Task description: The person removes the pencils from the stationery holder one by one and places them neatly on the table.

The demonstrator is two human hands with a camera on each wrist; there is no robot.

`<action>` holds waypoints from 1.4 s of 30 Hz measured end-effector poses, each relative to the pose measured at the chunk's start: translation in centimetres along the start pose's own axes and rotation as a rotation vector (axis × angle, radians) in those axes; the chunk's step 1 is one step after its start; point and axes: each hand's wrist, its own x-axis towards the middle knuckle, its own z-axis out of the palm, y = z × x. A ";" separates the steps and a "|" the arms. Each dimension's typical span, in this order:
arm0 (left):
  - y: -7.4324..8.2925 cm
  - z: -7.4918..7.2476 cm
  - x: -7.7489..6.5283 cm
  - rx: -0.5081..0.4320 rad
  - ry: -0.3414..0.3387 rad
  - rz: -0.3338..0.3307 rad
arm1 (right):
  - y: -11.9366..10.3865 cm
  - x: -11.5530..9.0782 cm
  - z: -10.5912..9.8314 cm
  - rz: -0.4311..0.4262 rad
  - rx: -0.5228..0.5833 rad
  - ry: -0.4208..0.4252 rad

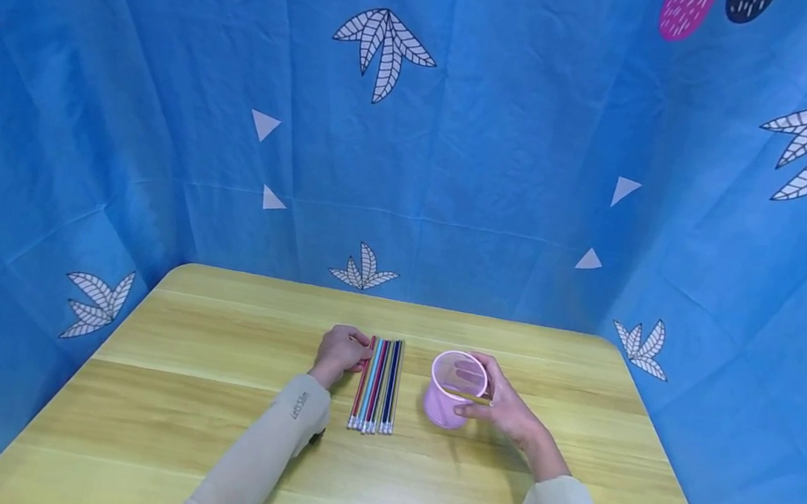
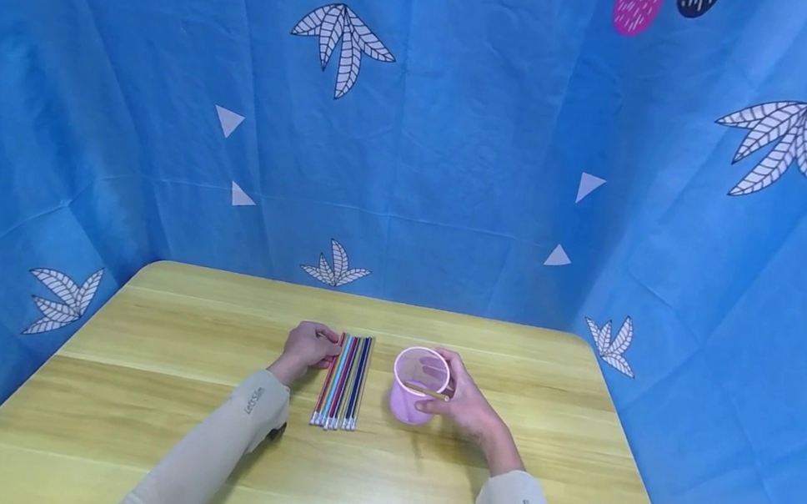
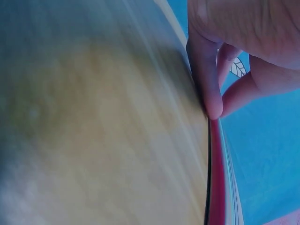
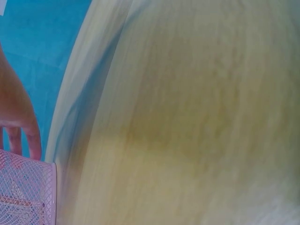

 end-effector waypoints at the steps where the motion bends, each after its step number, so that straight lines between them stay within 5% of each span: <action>1: 0.0 0.0 0.0 -0.002 0.001 0.000 | 0.0 0.0 0.0 -0.002 0.001 0.000; 23: 0.2 -0.5 0.3 -0.065 -0.008 -0.007 | 0.1 0.4 -0.2 -0.031 -0.015 -0.006; 31: 2.2 -0.3 -2.8 -0.074 -0.026 0.282 | 0.0 0.1 0.0 0.010 -0.007 0.017; 42: 4.6 2.4 -9.3 -0.034 -0.266 0.624 | 0.0 0.1 0.1 -0.026 -0.013 0.023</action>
